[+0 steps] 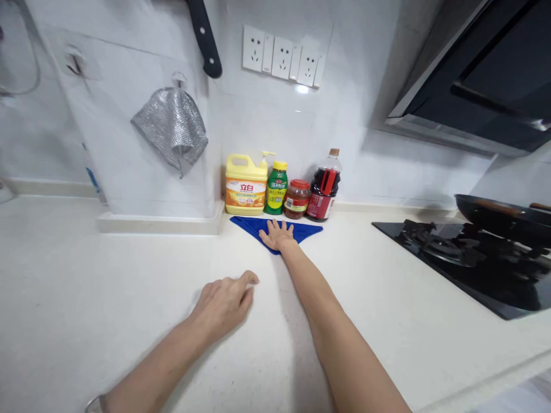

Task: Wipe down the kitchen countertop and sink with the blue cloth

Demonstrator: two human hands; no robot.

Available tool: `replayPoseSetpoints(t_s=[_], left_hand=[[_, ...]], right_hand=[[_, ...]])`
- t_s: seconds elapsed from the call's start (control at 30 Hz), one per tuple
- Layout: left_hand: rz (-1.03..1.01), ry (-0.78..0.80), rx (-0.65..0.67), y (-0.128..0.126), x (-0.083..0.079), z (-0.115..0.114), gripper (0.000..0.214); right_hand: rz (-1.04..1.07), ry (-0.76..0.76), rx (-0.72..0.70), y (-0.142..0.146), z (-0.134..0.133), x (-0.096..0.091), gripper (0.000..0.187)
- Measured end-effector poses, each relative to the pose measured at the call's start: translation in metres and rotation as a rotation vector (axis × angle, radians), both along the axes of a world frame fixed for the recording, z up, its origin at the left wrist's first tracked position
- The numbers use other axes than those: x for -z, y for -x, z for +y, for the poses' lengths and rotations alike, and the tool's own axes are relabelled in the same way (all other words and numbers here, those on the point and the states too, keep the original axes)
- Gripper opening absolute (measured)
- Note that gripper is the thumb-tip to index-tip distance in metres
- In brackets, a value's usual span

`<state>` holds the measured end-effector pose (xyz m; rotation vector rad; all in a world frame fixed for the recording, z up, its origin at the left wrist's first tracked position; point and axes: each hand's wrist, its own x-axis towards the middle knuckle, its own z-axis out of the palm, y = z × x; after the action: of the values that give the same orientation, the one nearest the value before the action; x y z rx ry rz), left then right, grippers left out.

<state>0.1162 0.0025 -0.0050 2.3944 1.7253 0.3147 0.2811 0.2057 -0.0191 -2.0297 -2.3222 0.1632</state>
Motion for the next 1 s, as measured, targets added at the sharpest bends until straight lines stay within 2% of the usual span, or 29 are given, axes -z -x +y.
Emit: replayPoseSetpoints(t_s=[0.13, 0.27, 0.4, 0.5, 0.63, 0.7, 0.83, 0.93, 1.0], left_hand=[[-0.011, -0.008, 0.005, 0.002, -0.002, 0.002, 0.038], [-0.022, -0.022, 0.014, 0.006, -0.001, 0.008, 0.039], [-0.052, -0.114, -0.018, 0.01, 0.0, 0.014, 0.038], [-0.158, -0.29, -0.017, 0.013, 0.001, 0.015, 0.038], [-0.33, -0.487, 0.053, 0.015, 0.003, 0.015, 0.04], [-0.372, -0.463, 0.097, 0.014, 0.005, 0.014, 0.043], [-0.388, -0.284, 0.155, 0.011, 0.009, 0.01, 0.052], [-0.386, -0.209, 0.17, 0.013, 0.009, 0.007, 0.052], [-0.378, -0.215, 0.182, 0.015, 0.007, 0.006, 0.049]], right_hand=[[0.01, -0.001, -0.049, 0.006, -0.005, -0.004, 0.075], [0.003, 0.008, -0.101, 0.003, -0.03, -0.006, 0.073], [0.007, -0.006, -0.176, 0.003, -0.074, -0.006, 0.074], [0.036, -0.025, -0.212, 0.007, -0.116, -0.006, 0.076], [0.106, -0.044, -0.241, 0.017, -0.174, -0.005, 0.079], [0.143, -0.054, -0.263, 0.025, -0.202, -0.004, 0.08], [0.212, -0.079, -0.347, 0.036, -0.242, 0.0, 0.086], [0.3, -0.047, -0.468, 0.022, -0.248, -0.005, 0.09], [0.402, -0.032, -0.581, 0.0, -0.24, -0.008, 0.07]])
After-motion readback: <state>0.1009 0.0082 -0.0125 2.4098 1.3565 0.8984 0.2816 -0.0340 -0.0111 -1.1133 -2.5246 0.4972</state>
